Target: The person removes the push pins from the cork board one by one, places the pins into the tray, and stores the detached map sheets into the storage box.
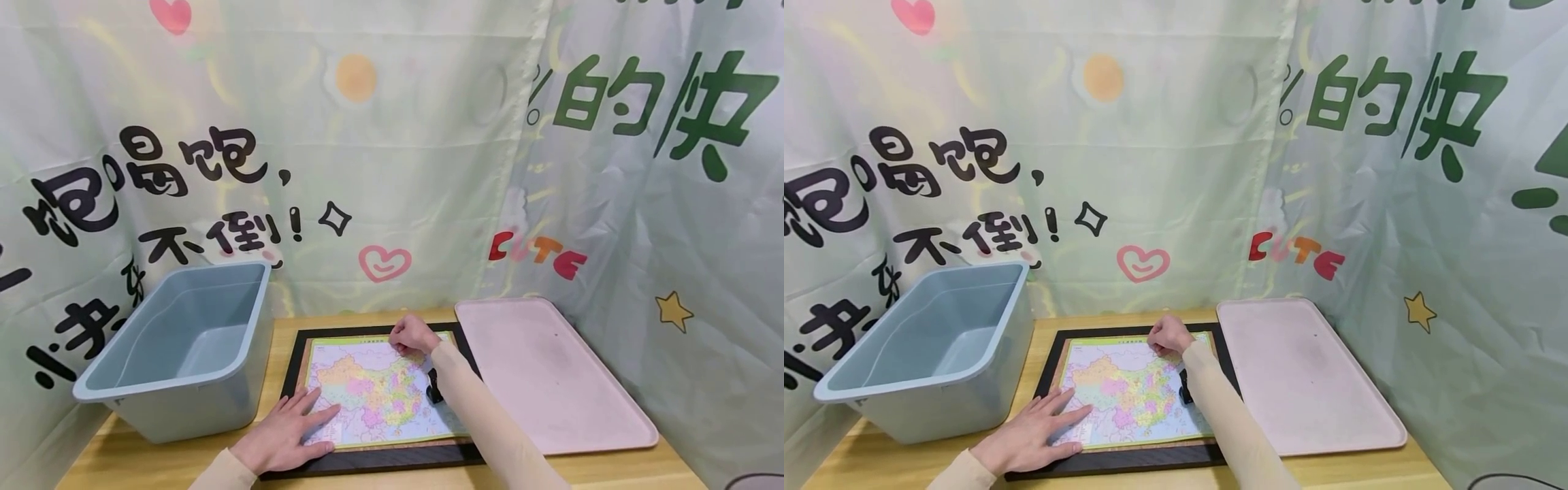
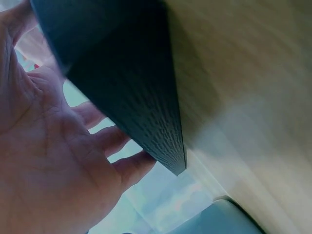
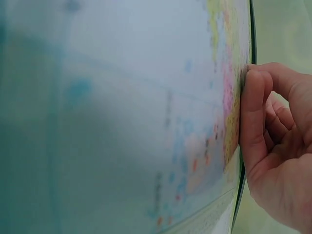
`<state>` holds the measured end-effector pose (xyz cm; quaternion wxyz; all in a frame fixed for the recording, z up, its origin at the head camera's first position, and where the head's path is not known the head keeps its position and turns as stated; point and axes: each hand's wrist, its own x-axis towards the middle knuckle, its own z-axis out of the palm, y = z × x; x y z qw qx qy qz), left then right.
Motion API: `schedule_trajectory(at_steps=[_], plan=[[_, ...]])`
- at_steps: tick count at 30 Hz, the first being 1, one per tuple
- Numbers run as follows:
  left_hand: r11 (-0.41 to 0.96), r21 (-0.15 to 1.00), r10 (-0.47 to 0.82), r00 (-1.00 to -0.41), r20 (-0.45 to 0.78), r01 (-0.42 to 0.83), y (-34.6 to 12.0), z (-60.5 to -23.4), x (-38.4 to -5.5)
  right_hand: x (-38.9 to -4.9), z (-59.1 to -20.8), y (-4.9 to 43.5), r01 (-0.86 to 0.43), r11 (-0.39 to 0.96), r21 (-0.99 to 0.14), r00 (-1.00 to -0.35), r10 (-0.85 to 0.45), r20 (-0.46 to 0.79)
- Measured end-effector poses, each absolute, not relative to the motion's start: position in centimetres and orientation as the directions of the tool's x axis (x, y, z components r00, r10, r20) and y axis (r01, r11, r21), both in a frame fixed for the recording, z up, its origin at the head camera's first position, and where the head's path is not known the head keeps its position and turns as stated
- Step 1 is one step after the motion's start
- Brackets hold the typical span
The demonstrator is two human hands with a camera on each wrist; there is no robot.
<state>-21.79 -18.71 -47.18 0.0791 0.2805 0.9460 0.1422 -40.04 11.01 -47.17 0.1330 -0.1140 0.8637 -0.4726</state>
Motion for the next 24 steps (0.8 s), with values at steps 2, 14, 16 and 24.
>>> schedule_trajectory(at_steps=[2, 14, 16, 24], plan=[[0.805, 0.309, 0.551, -0.831, -0.074, 0.506, -18.69, -47.25, -21.72, -39.96, -47.26, 11.03, -0.069, 0.529, -0.846, -0.935, -0.329, -0.13], [0.802, 0.301, 0.559, -0.826, -0.074, 0.515, -18.3, -46.61, -21.73, -39.69, -47.02, 11.63, -0.037, 0.493, -0.869, -0.926, -0.344, -0.156], [0.805, 0.296, 0.556, -0.829, -0.069, 0.515, -18.22, -46.59, -21.81, -39.75, -46.96, 11.67, -0.031, 0.486, -0.873, -0.93, -0.334, -0.154], [0.809, 0.297, 0.545, -0.837, -0.056, 0.507, -18.42, -46.63, -21.72, -40.05, -46.79, 11.28, -0.029, 0.496, -0.868, -0.923, -0.346, -0.166]])
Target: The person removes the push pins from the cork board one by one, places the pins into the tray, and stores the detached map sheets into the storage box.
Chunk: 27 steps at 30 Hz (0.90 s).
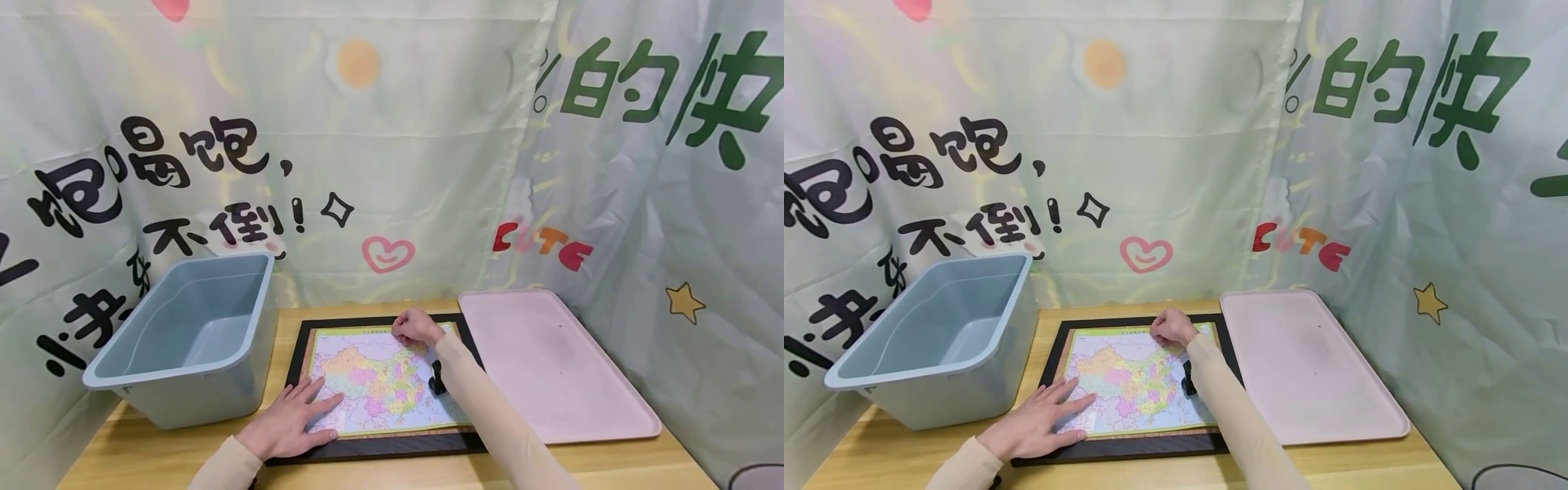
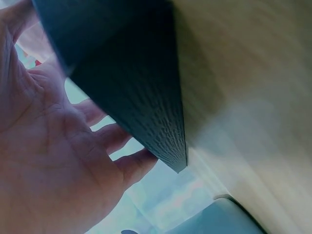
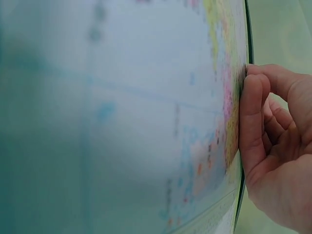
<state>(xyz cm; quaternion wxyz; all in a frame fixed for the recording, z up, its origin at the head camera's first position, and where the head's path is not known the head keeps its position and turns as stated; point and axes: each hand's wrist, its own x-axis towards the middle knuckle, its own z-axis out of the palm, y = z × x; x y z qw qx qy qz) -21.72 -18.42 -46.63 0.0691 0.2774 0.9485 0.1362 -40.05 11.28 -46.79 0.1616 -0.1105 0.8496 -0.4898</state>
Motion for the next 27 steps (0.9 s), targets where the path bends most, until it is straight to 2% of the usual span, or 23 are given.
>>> schedule_trajectory(at_steps=[8, 14, 23, 27], plan=[[0.808, 0.315, 0.539, -0.84, -0.059, 0.497, -18.4, -46.4, -21.7, -39.9, -46.3, 11.1, -0.082, 0.56, -0.825, -0.925, -0.351, -0.146], [0.818, 0.308, 0.53, -0.845, -0.072, 0.486, -18.3, -46.5, -21.7, -39.6, -46.3, 11.3, -0.089, 0.556, -0.826, -0.925, -0.353, -0.138], [0.819, 0.315, 0.525, -0.847, -0.079, 0.479, -18.3, -46.3, -21.6, -39.3, -46.1, 10.9, -0.171, 0.606, -0.777, -0.938, -0.341, -0.06], [0.812, 0.325, 0.535, -0.841, -0.084, 0.484, -18.3, -46.2, -21.4, -39.0, -46.2, 10.9, -0.157, 0.609, -0.777, -0.945, -0.32, -0.061]])
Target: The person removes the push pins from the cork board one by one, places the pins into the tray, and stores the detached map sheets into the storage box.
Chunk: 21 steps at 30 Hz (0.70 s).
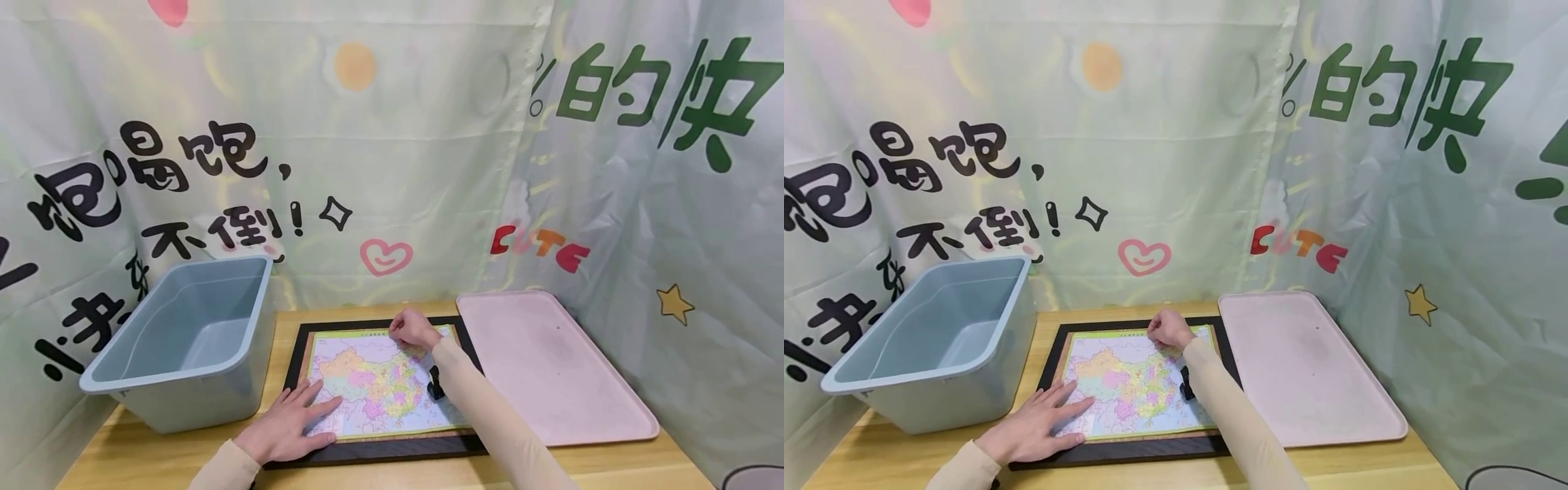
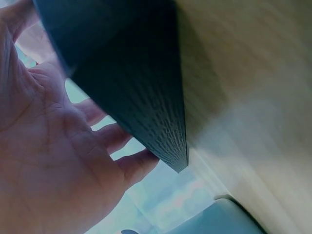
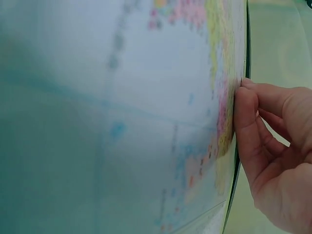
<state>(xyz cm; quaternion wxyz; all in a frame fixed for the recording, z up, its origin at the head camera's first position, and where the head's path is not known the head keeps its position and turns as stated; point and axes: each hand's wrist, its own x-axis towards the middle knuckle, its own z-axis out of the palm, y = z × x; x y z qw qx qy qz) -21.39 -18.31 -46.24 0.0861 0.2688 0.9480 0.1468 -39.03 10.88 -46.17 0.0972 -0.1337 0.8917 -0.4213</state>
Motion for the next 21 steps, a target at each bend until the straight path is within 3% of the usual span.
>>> schedule_trajectory(at_steps=[7, 21], plan=[[0.803, 0.333, 0.544, -0.836, -0.072, 0.493, -18.43, -46.31, -21.4, -39.21, -46.27, 11.06, -0.114, 0.53, -0.84, -0.935, -0.342, -0.088], [0.814, 0.338, 0.531, -0.842, -0.1, 0.473, -18.4, -46.65, -21.62, -39.11, -46.08, 11.42, -0.156, 0.496, -0.854, -0.907, -0.414, -0.075]])
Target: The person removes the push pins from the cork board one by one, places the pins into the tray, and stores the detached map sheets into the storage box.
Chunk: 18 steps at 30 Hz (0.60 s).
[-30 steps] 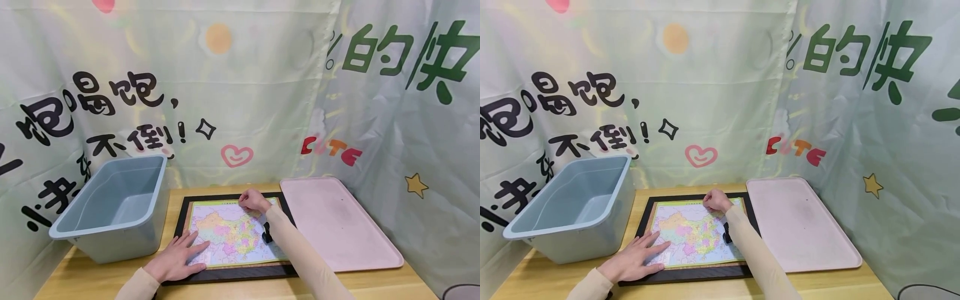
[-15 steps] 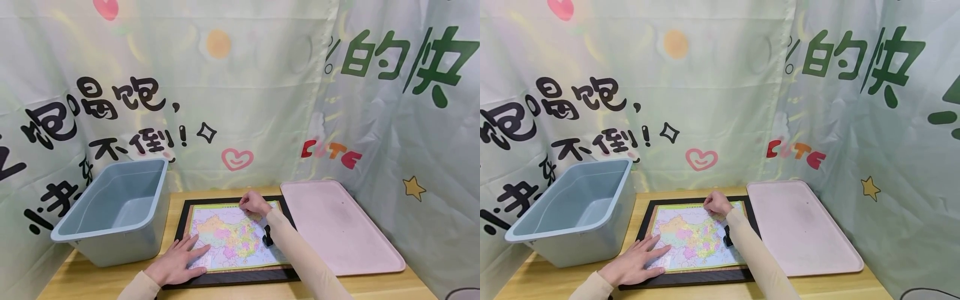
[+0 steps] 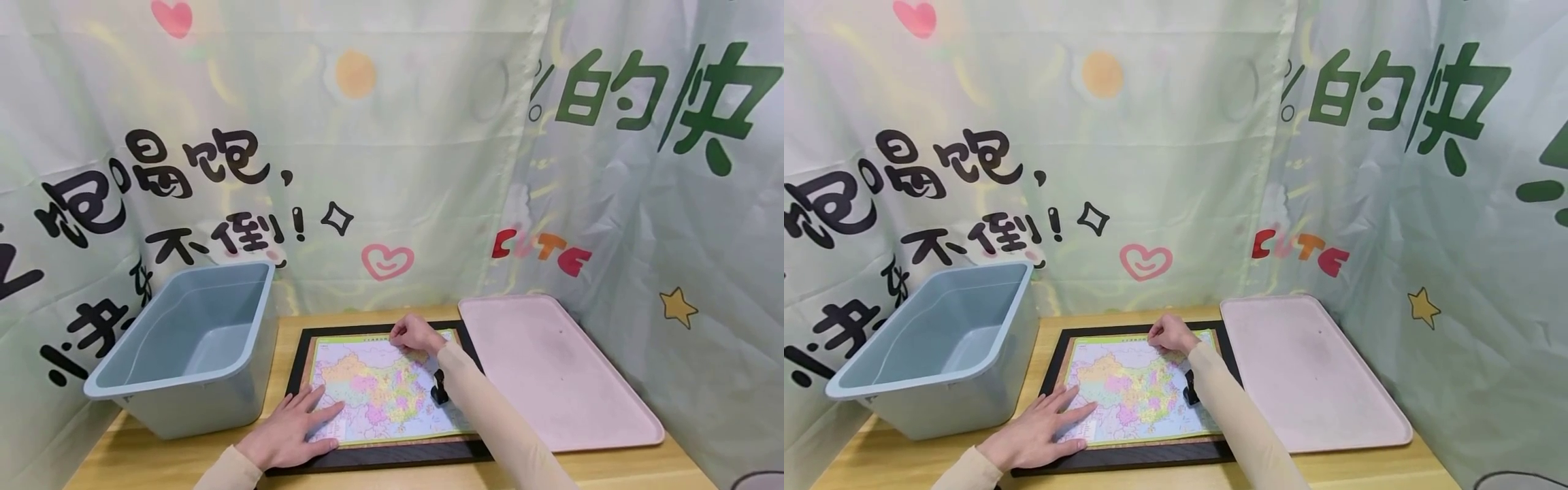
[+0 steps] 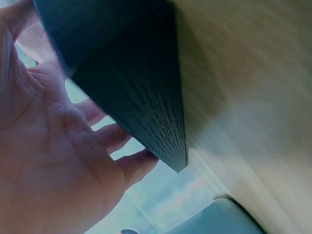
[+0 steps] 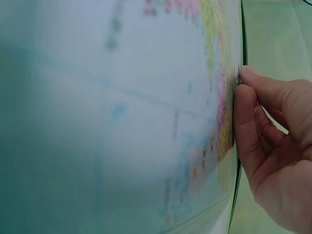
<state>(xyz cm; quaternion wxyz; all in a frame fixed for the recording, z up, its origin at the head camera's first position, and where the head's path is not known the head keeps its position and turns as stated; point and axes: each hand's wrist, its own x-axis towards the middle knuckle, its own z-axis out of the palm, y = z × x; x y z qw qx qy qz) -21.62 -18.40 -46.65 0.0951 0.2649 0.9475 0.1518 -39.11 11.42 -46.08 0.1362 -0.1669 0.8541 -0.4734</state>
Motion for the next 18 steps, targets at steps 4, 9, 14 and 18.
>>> schedule_trajectory(at_steps=[4, 9, 14, 18], plan=[[0.816, 0.334, 0.528, -0.843, -0.099, 0.472, -18.3, -46.7, -21.6, -39.3, -46.5, 11.8, -0.149, 0.458, -0.876, -0.904, -0.421, -0.067], [0.816, 0.334, 0.527, -0.845, -0.096, 0.471, -18.4, -46.7, -21.5, -39.6, -47.1, 12.2, -0.126, 0.406, -0.905, -0.917, -0.397, -0.05], [0.814, 0.344, 0.529, -0.841, -0.109, 0.468, -18.4, -46.7, -21.4, -39.7, -47.5, 12.4, -0.073, 0.342, -0.937, -0.929, -0.366, -0.061], [0.812, 0.339, 0.534, -0.839, -0.107, 0.474, -18.5, -46.7, -21.4, -39.6, -47.5, 12.2, -0.035, 0.288, -0.957, -0.935, -0.347, -0.07]])
